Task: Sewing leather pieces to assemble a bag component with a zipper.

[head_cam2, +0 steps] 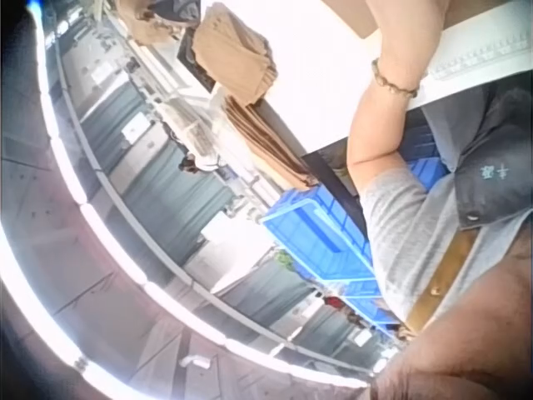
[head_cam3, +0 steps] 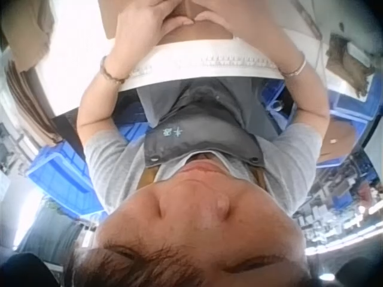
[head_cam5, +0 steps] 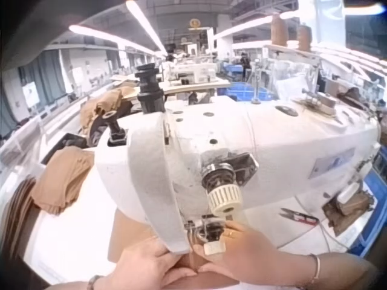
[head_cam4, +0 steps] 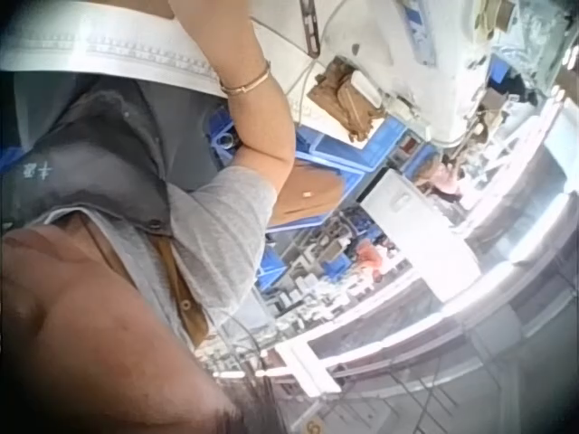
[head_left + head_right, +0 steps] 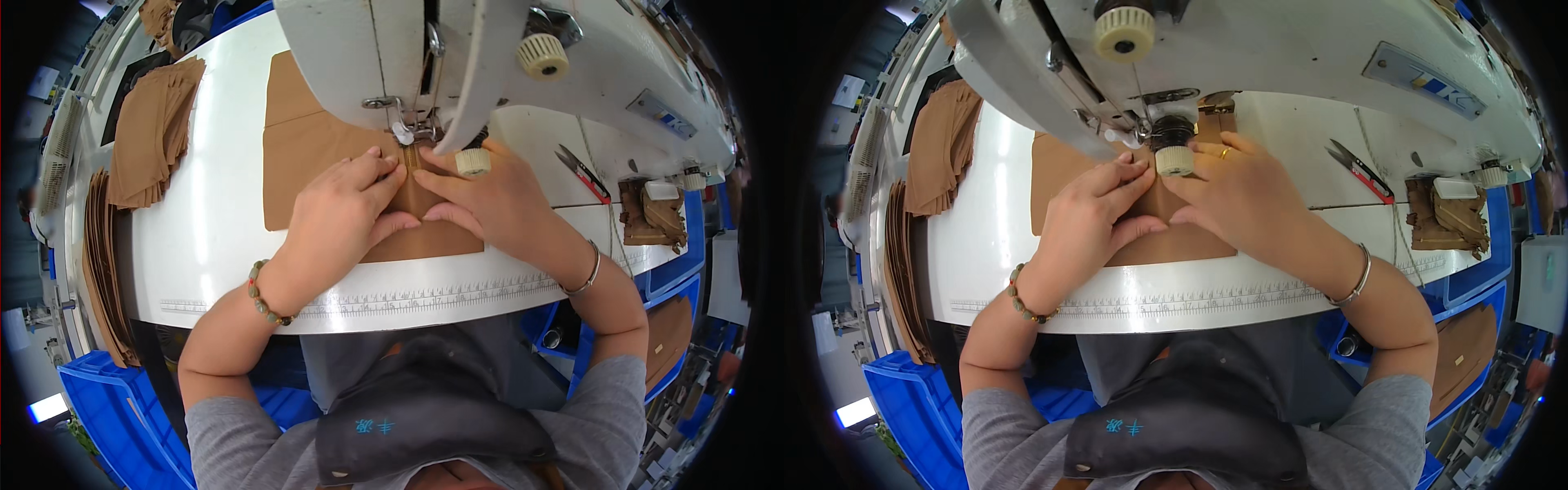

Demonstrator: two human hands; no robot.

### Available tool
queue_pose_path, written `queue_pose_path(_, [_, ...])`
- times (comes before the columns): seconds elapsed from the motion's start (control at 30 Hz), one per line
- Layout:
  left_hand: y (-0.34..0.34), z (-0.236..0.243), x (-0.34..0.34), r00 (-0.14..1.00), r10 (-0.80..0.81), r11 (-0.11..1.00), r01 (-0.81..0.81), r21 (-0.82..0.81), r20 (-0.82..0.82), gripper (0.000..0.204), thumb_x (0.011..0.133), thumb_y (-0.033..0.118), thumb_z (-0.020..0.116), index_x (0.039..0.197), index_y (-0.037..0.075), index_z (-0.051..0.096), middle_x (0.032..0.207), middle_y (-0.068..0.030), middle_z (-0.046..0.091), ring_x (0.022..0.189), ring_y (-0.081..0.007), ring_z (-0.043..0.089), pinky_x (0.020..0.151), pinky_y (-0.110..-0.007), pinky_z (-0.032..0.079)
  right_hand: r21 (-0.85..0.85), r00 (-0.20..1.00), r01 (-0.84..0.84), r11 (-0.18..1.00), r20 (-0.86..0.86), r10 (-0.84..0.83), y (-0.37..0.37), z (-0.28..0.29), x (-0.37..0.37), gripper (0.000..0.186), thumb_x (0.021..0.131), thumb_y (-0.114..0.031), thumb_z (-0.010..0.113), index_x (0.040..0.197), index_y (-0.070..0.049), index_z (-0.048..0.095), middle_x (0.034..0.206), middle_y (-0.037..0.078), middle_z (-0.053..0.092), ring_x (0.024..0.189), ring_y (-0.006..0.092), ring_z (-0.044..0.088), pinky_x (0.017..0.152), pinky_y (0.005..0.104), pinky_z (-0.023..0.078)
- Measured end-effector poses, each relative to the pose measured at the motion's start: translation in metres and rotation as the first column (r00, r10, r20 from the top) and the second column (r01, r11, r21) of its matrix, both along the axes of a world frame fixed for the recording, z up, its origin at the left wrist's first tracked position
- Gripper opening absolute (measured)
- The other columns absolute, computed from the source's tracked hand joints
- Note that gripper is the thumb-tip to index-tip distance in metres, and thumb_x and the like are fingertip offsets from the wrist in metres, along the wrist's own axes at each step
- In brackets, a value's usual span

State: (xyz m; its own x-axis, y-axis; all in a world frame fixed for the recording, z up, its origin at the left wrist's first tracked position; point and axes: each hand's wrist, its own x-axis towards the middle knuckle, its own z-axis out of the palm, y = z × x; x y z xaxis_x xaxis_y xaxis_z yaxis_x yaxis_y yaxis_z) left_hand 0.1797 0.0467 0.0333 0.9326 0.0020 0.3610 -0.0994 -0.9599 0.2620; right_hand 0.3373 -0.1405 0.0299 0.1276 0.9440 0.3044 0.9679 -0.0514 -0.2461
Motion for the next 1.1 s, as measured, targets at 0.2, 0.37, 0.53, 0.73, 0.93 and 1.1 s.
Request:
queue_pose_path(0.2, [-0.003, 0.001, -0.005, 0.999, -0.034, 0.999, 0.033, -0.022, -0.029, 0.063, 0.076, 0.04, 0.085, 0.124, 0.002, 0.074, 0.126, -0.0119, 0.071, 0.127, -0.0328, 0.066, 0.103, -0.043, 0.055, 0.096, 1.0, 0.005, 0.995, 0.027, -0.008, -0.001, -0.004, -0.006, 0.045, 0.079, -0.037, 0.082, 0.114, -0.009, 0.076, 0.12, 0.008, 0.072, 0.125, 0.0286, 0.063, 0.111, 0.0486, 0.046])
queue_pose_path(0.37, [0.003, -0.001, 0.003, 1.0, -0.017, 0.999, 0.018, 0.046, -0.017, 0.06, 0.081, 0.044, 0.079, 0.123, 0.001, 0.074, 0.128, -0.0109, 0.071, 0.128, -0.0288, 0.065, 0.108, -0.048, 0.051, 0.094, 1.0, 0.005, 0.996, 0.009, -0.006, 0.004, -0.005, 0.001, 0.044, 0.079, -0.037, 0.083, 0.111, -0.008, 0.076, 0.12, 0.009, 0.071, 0.121, 0.03, 0.063, 0.11, 0.0492, 0.047])
queue_pose_path(0.53, [0.004, -0.002, 0.004, 1.0, -0.004, 0.998, 0.004, 0.062, 0.005, 0.061, 0.082, 0.046, 0.078, 0.125, 0.003, 0.074, 0.128, -0.0096, 0.071, 0.12, -0.0283, 0.067, 0.108, -0.048, 0.051, 0.068, 0.98, 0.066, 0.995, -0.194, -0.051, 0.003, -0.01, 0.004, 0.037, 0.085, -0.03, 0.083, 0.111, -0.005, 0.076, 0.114, 0.011, 0.072, 0.114, 0.0309, 0.064, 0.103, 0.0473, 0.049])
queue_pose_path(0.73, [-0.002, -0.003, -0.002, 1.0, 0.017, 0.993, -0.017, 0.12, 0.0, 0.059, 0.082, 0.044, 0.078, 0.127, 0.006, 0.073, 0.13, -0.0073, 0.07, 0.117, -0.0265, 0.068, 0.108, -0.048, 0.051, 0.137, 0.17, 0.152, 0.979, -0.979, 0.11, -0.003, -0.008, 0.029, 0.026, 0.095, -0.017, 0.073, 0.116, -0.002, 0.076, 0.11, 0.012, 0.072, 0.107, 0.0287, 0.063, 0.095, 0.0405, 0.05])
queue_pose_path(0.93, [-0.004, -0.002, -0.006, 0.999, 0.031, 0.99, -0.029, 0.139, -0.013, 0.059, 0.084, 0.045, 0.077, 0.129, 0.008, 0.073, 0.133, -0.0071, 0.069, 0.128, -0.028, 0.065, 0.109, -0.05, 0.05, 0.179, 0.997, 0.04, 0.983, -0.077, -0.026, 0.0, -0.006, 0.003, 0.036, 0.091, -0.03, 0.077, 0.119, -0.008, 0.076, 0.12, 0.009, 0.074, 0.112, 0.0304, 0.065, 0.109, 0.0487, 0.045])
queue_pose_path(1.1, [-0.003, -0.001, -0.001, 1.0, 0.025, 0.99, -0.025, 0.14, -0.002, 0.06, 0.083, 0.044, 0.077, 0.13, 0.007, 0.072, 0.131, -0.0074, 0.07, 0.125, -0.0284, 0.066, 0.108, -0.05, 0.051, 0.144, 0.995, 0.055, 0.988, 0.079, -0.067, 0.006, -0.01, -0.007, 0.05, 0.085, -0.037, 0.079, 0.127, -0.01, 0.072, 0.117, 0.006, 0.073, 0.114, 0.0295, 0.065, 0.115, 0.0516, 0.04])
